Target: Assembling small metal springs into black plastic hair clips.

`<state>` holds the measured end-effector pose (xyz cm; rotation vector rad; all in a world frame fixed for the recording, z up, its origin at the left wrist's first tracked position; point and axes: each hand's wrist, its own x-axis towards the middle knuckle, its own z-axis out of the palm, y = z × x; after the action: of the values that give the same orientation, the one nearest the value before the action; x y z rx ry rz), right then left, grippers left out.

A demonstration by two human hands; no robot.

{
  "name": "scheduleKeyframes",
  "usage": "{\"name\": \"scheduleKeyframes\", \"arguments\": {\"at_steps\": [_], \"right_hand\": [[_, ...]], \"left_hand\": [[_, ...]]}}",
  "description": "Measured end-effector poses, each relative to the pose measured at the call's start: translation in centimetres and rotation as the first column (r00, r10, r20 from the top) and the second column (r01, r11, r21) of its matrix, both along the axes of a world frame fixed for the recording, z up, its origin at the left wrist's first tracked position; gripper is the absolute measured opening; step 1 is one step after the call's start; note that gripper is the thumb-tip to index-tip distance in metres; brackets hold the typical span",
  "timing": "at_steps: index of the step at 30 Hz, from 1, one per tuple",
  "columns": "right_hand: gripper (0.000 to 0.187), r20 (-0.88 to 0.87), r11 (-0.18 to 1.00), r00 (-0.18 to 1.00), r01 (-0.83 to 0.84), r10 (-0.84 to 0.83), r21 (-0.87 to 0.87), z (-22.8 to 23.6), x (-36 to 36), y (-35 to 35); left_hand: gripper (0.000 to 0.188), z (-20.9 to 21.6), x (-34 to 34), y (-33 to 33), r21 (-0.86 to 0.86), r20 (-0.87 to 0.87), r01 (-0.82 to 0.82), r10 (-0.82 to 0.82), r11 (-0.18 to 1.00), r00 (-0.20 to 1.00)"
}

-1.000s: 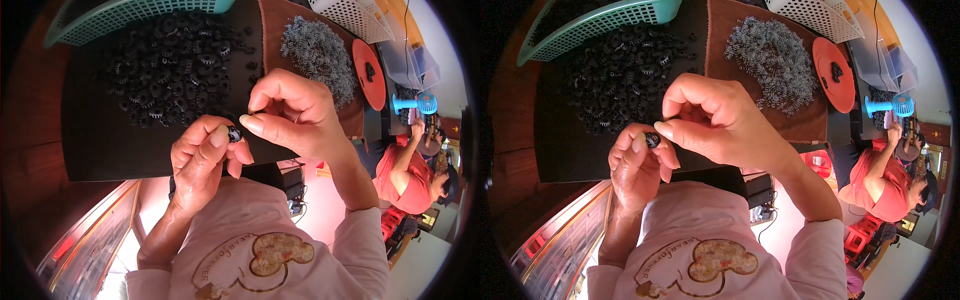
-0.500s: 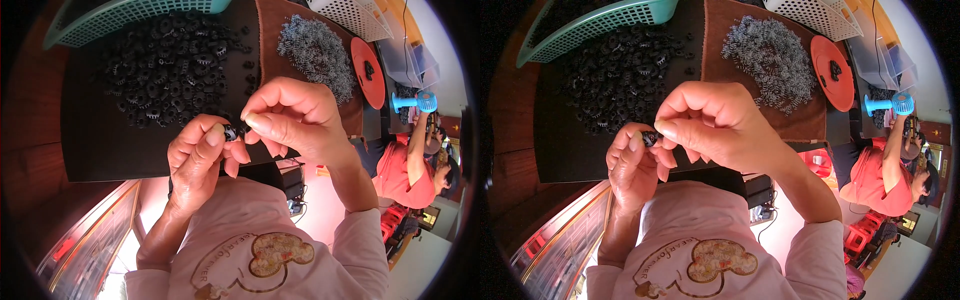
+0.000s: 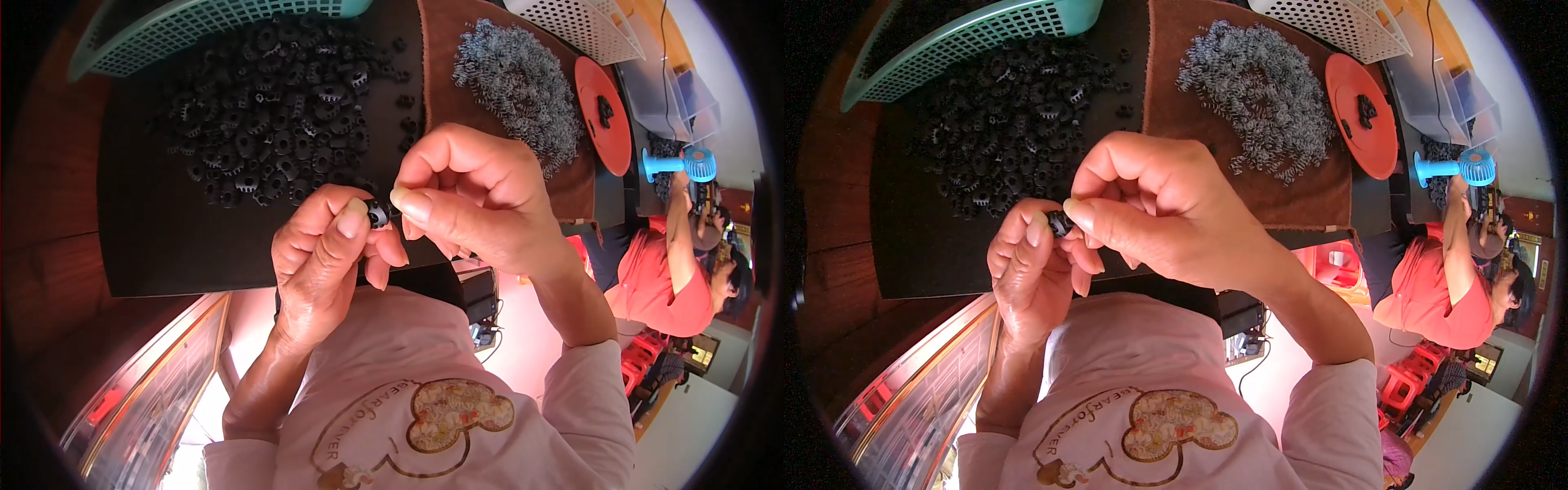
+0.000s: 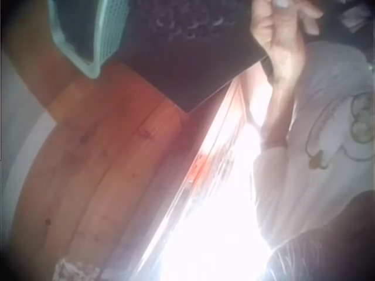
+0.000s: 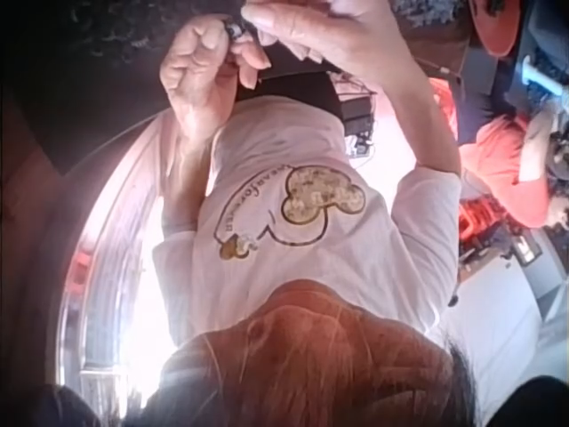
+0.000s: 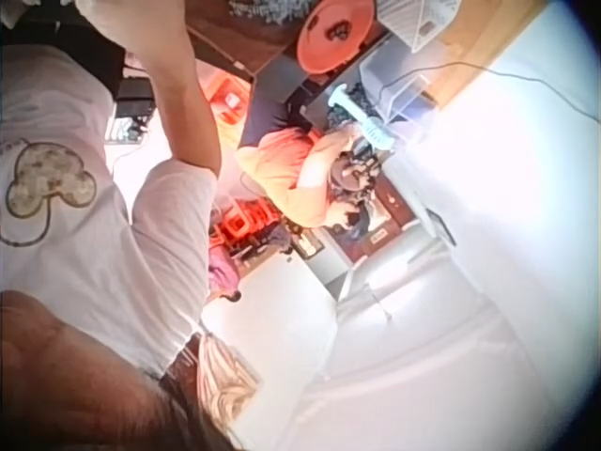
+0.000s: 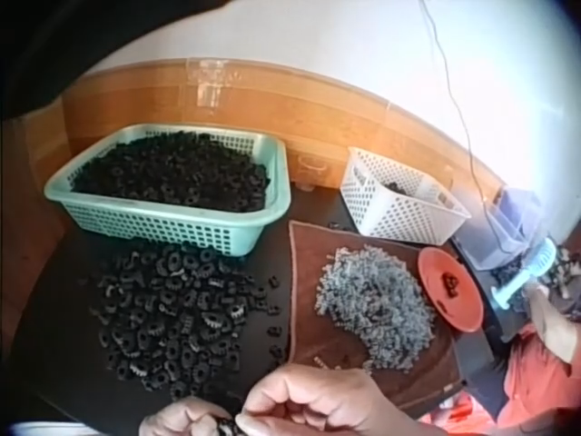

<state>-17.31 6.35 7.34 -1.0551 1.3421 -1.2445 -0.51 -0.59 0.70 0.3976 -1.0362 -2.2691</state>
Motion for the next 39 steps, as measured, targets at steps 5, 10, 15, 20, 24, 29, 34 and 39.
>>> {"name": "scheduleKeyframes", "arguments": {"at_steps": [5,10,15,20,24,29,34,39], "right_hand": [[0.008,-0.040,0.999,0.999,0.007,-0.009,-0.037,-0.1,0.3,0.3],[0.008,-0.062,0.997,0.998,0.006,-0.010,-0.075,-0.5,0.0,0.7],[0.009,0.015,0.999,0.999,-0.041,0.041,-0.007,-0.5,-0.4,0.7],[0.009,-0.038,0.998,0.998,-0.048,0.047,-0.035,-0.5,-0.5,0.9],[0.010,-0.008,0.999,0.999,-0.033,0.033,0.016,-0.4,-0.4,1.1],[0.010,0.018,0.999,0.999,-0.037,0.037,0.006,-0.6,-0.3,1.0],[0.009,-0.005,0.999,0.999,-0.032,0.032,-0.015,-0.7,0.1,0.9],[0.007,-0.130,0.995,0.991,-0.041,0.028,-0.094,-0.5,0.6,0.7]], "left_hand": [[0.029,0.3,0.0,0.2,-0.023,0.066,-0.012,0.014,1.000,0.998],[0.029,0.4,0.0,0.2,-0.048,0.093,0.010,-0.006,0.999,0.996],[0.029,0.5,0.1,0.2,-0.076,0.119,0.011,-0.002,0.997,0.993],[0.028,0.8,-0.1,0.5,-0.105,0.178,-0.016,0.035,0.994,0.983],[0.028,0.8,-0.1,0.6,-0.131,0.186,-0.029,0.054,0.991,0.981],[0.027,0.8,0.0,0.9,-0.180,0.237,-0.052,0.094,0.982,0.967],[0.027,0.9,0.1,0.6,-0.155,0.220,-0.037,0.071,0.987,0.973],[0.028,0.2,0.5,0.5,-0.169,0.186,-0.039,0.071,0.985,0.980]]}}
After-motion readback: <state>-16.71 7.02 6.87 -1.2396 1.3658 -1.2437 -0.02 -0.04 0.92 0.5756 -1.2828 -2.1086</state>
